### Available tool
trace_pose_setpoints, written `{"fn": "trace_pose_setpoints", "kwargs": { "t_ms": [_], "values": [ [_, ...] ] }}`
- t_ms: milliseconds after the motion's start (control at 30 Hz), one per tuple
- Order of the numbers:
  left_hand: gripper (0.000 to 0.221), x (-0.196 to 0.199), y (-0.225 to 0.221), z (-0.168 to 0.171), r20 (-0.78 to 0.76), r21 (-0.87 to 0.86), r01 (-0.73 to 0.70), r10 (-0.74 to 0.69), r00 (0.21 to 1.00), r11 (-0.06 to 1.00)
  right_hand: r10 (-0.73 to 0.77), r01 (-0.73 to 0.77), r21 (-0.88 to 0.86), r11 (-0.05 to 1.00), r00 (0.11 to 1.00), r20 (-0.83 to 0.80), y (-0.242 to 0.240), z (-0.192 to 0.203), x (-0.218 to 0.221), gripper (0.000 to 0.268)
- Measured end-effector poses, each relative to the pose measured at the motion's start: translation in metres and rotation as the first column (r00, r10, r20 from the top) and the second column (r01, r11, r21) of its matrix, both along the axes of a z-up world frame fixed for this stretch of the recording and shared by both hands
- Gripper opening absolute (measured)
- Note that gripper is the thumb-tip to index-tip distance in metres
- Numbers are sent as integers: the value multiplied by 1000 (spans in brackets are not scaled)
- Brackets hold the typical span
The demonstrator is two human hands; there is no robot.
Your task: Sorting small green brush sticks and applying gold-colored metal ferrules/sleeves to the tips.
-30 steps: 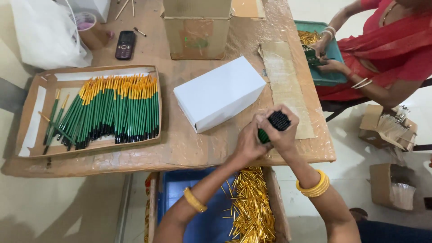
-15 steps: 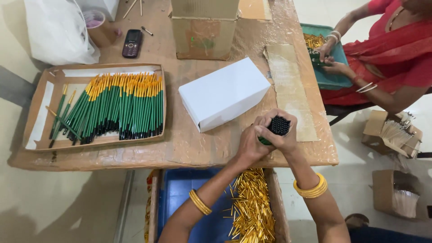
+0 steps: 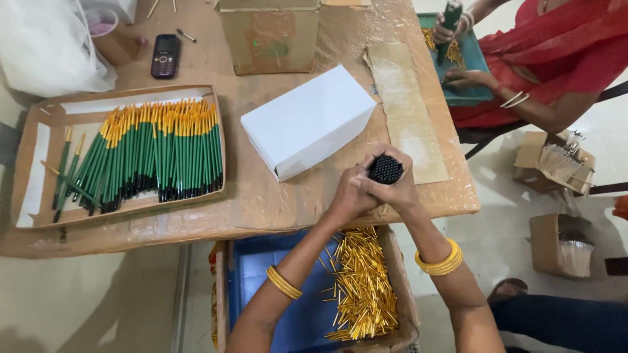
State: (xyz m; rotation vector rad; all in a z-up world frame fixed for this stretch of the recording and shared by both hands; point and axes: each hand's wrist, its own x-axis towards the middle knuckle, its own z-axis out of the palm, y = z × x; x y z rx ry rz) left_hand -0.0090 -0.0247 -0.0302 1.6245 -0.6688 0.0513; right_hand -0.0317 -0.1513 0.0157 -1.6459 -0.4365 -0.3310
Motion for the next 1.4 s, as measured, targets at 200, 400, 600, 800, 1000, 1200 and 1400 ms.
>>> {"fn": "trace_pose_setpoints", "kwargs": {
  "t_ms": [200,400,600,800,1000,1200,1400],
  "values": [
    [49,0,2,-13,-8,2,19,-19,1000,1000,-65,65,-26,998,998,15,0,-15,-1,36],
    [74,0,4,-15,-23,-93,-12,10,1000,996,353,-269,489,830,931,-88,-7,-12,-8,48],
    [51,0,5,-16,-72,17,9,-8,997,1000,353,-280,457,844,932,-81,-8,-7,-5,41],
    [48,-1,4,-22,-104,-29,44,-46,994,999,121,-126,150,981,992,42,9,-5,-5,37],
    [68,-4,11,2,-42,-29,44,-45,998,999,-194,198,-72,977,979,65,21,3,-7,21],
    [72,-11,17,0,50,176,-80,72,996,981,-213,215,-8,977,971,114,22,9,-11,18],
    [58,-70,101,53,429,-7,-405,369,824,914,-313,309,52,950,941,131,16,1,-11,20]
  ]
}}
